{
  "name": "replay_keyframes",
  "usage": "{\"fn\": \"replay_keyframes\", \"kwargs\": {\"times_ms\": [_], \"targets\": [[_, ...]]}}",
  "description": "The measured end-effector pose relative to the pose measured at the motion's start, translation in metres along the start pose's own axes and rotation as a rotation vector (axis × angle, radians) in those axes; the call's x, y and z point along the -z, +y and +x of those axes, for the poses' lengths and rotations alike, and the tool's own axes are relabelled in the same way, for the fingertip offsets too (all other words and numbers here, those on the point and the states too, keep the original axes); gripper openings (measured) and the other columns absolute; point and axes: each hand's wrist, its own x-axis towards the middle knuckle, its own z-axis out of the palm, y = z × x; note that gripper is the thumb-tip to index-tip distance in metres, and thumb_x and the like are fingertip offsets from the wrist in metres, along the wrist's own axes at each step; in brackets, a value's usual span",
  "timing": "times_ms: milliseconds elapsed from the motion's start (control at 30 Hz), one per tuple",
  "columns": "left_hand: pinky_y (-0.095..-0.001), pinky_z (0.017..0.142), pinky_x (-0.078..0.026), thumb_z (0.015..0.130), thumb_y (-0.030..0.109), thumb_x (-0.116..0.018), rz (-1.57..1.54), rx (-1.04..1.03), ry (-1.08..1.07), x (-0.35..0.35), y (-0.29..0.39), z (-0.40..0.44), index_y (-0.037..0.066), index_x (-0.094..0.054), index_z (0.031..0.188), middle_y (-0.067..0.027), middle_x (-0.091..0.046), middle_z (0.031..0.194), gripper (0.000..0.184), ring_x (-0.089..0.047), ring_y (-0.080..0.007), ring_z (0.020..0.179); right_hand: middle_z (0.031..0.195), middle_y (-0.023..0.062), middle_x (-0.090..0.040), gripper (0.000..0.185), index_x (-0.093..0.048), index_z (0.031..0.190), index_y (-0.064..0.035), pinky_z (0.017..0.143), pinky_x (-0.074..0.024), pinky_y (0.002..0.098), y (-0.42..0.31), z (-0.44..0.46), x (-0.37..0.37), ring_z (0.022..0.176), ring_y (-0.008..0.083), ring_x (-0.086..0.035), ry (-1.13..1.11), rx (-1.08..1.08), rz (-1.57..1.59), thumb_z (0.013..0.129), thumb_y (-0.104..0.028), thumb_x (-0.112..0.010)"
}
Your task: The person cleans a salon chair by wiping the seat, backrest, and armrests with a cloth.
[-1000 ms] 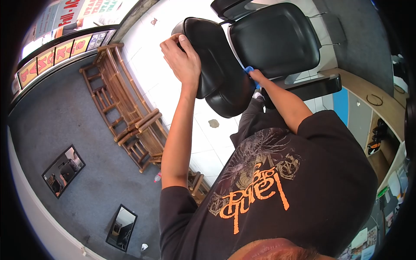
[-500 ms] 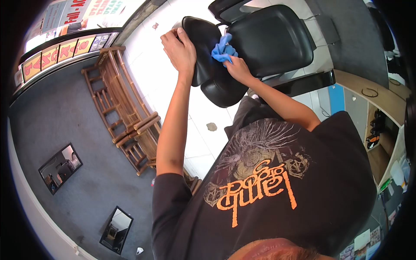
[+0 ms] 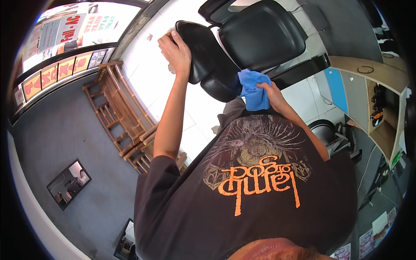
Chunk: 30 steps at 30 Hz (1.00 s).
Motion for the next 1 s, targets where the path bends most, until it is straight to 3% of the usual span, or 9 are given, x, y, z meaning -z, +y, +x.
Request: {"fn": "replay_keyframes", "kwargs": {"times_ms": [67,100,200,267,467,733,867,900,1000], "targets": [[-0.0476,0.099,-0.038,0.109,0.03,-0.048,-0.03,-0.041,0.0,0.004,0.005,-0.001,0.0,-0.061,0.112,-0.0147,-0.056,0.11,0.033,-0.052,-0.0327,0.107,0.114,0.0094,-0.071,0.041,-0.065,0.128,0.0045,0.095,-0.0499,0.0316,-0.003,-0.017,-0.011,0.102,0.0155,-0.065,-0.028,0.039,0.013,0.099,-0.025,-0.06],[-0.0475,0.099,-0.038,0.109,0.029,-0.048,-0.059,-0.042,-0.012,0.005,0.006,0.001,0.001,-0.061,0.112,-0.0139,-0.056,0.11,0.032,-0.052,-0.0325,0.107,0.127,0.0132,-0.069,0.045,-0.059,0.138,0.0038,0.102,-0.0474,0.0332,0.001,-0.021,-0.018,0.115,0.0196,-0.065,-0.054,0.114,-0.188,0.103,-0.024,-0.058],[-0.0472,0.099,-0.037,0.109,0.028,-0.049,-0.134,-0.034,-0.064,0.009,0.006,-0.002,0.003,-0.062,0.111,-0.0118,-0.057,0.11,0.029,-0.052,-0.0322,0.108,0.138,0.0159,-0.066,0.046,-0.054,0.146,-0.001,0.109,-0.0445,0.0359,0.018,-0.03,-0.065,0.126,0.0263,-0.063,-0.025,0.38,-0.47,0.106,-0.023,-0.056],[-0.047,0.099,-0.037,0.108,0.026,-0.049,-0.159,-0.035,-0.08,0.007,0.003,0.001,0.004,-0.063,0.11,-0.0108,-0.058,0.11,0.027,-0.052,-0.0324,0.108,0.143,0.0201,-0.062,0.047,-0.052,0.15,-0.0089,0.113,-0.0427,0.0428,0.015,-0.029,-0.105,0.134,0.0374,-0.058,0.175,0.557,-0.667,0.106,-0.024,-0.055],[-0.0471,0.099,-0.037,0.106,0.025,-0.05,-0.3,-0.076,-0.062,0.007,-0.001,0.001,0.005,-0.065,0.105,-0.0122,-0.059,0.109,0.025,-0.053,-0.0317,0.109,0.105,0.0249,-0.073,0.039,-0.071,0.128,-0.0112,0.092,-0.0508,0.0454,-0.005,0.01,-0.135,0.103,0.0444,-0.069,0.361,0.467,-0.615,0.103,-0.033,-0.051],[-0.0452,0.104,-0.037,0.107,0.028,-0.049,-0.403,-0.056,0.01,0.003,-0.005,0.003,0.005,-0.068,0.108,-0.0099,-0.061,0.114,0.03,-0.053,-0.0303,0.113,0.095,0.0294,-0.071,0.048,-0.071,0.105,0.0046,0.088,-0.0494,0.0504,-0.064,0.057,-0.159,0.097,0.0474,-0.068,0.372,0.124,-1.058,0.096,-0.037,-0.05],[-0.0455,0.102,-0.038,0.106,0.026,-0.051,-0.456,-0.03,0.036,0.014,0.004,-0.001,0.005,-0.068,0.107,-0.0096,-0.061,0.112,0.027,-0.053,-0.0303,0.111,0.118,0.024,-0.072,0.038,-0.073,0.115,0.0015,0.104,-0.0486,0.0467,-0.046,0.015,-0.178,0.116,0.0413,-0.066,0.457,0.69,-1.107,0.092,-0.025,-0.059],[-0.0456,0.102,-0.038,0.106,0.026,-0.051,-0.468,-0.024,0.042,0.014,0.003,-0.001,0.005,-0.068,0.107,-0.0096,-0.061,0.112,0.027,-0.053,-0.0303,0.111,0.134,0.0198,-0.068,0.04,-0.072,0.122,-0.0005,0.112,-0.0441,0.0454,-0.039,0.01,-0.176,0.129,0.0375,-0.06,0.403,0.782,-1.251,0.087,-0.02,-0.068],[-0.0458,0.101,-0.038,0.106,0.027,-0.052,-0.48,-0.012,0.05,0.015,0.001,-0.003,0.006,-0.068,0.108,-0.0095,-0.061,0.112,0.026,-0.053,-0.0303,0.11,0.142,0.0205,-0.062,0.044,-0.072,0.123,-0.0002,0.115,-0.0414,0.0478,-0.034,-0.019,-0.202,0.133,0.0369,-0.057,0.389,0.941,-1.57,0.085,-0.022,-0.073]]}}
